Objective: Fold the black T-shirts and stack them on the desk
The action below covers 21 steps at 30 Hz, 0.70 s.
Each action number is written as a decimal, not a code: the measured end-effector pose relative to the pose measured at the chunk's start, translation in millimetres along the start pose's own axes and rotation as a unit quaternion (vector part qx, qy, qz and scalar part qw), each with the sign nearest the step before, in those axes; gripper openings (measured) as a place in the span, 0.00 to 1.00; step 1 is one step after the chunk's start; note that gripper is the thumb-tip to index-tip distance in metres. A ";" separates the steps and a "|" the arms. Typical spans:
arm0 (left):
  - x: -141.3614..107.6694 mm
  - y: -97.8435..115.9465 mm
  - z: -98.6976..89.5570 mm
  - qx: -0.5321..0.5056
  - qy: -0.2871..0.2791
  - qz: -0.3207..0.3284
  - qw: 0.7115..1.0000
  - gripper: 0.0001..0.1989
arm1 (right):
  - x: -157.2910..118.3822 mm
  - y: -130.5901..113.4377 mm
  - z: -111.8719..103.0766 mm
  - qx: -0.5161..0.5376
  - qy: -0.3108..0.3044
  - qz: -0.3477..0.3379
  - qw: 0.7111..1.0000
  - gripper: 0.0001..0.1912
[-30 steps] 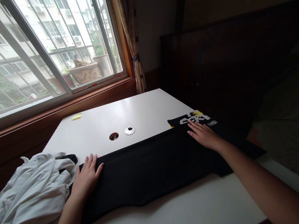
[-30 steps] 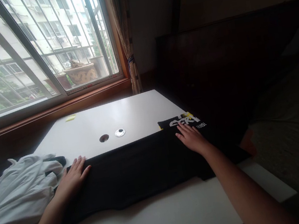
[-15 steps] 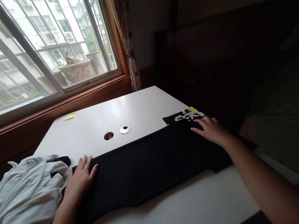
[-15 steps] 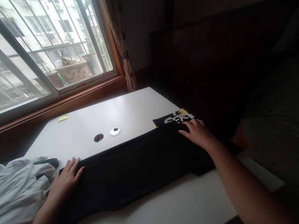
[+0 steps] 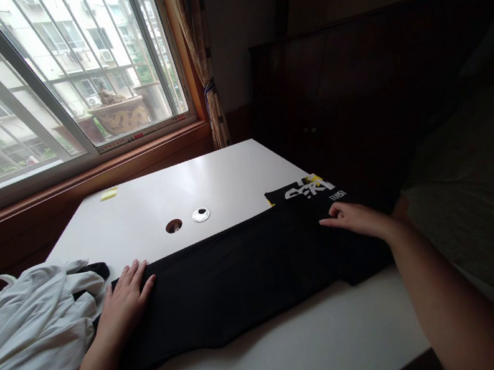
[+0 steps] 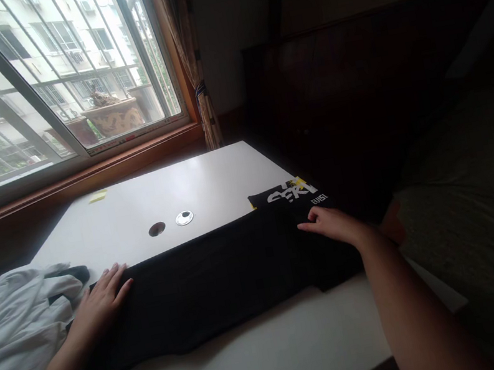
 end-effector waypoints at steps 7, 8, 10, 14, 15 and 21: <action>0.4 -0.9 -0.1 -0.003 0.009 0.001 1.000 0.32 | 3.6 -0.9 6.8 0.000 -0.047 -0.037 0.998 0.26; 0.7 -1.2 -0.5 -0.004 0.010 0.002 1.000 0.32 | 4.5 -2.0 5.3 0.004 -0.037 -0.046 0.998 0.25; 1.3 -2.4 -1.3 -0.009 0.013 0.005 1.000 0.32 | 6.0 -4.2 2.2 0.021 -0.019 -0.060 0.998 0.24; 2.1 -8.5 0.8 -0.020 0.008 0.012 1.000 0.31 | 8.6 -5.2 -3.8 0.054 0.013 -0.065 0.996 0.23; 1.9 -10.6 2.2 -0.024 0.007 0.015 1.000 0.31 | 9.3 -4.5 -4.9 0.058 0.021 -0.065 0.996 0.22; 0.1 -23.3 13.5 -0.057 0.001 0.049 0.997 0.30 | 13.4 22.7 -16.5 0.030 0.108 0.014 0.994 0.18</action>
Point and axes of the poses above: each hand's wrist, its own x-axis towards the middle knuckle, its own z-axis out of the palm, y = z × x, the point moved 8 cm from there along x, towards the middle knuckle, and after that the axes turned 8 degrees about x, right-handed, at the moved point
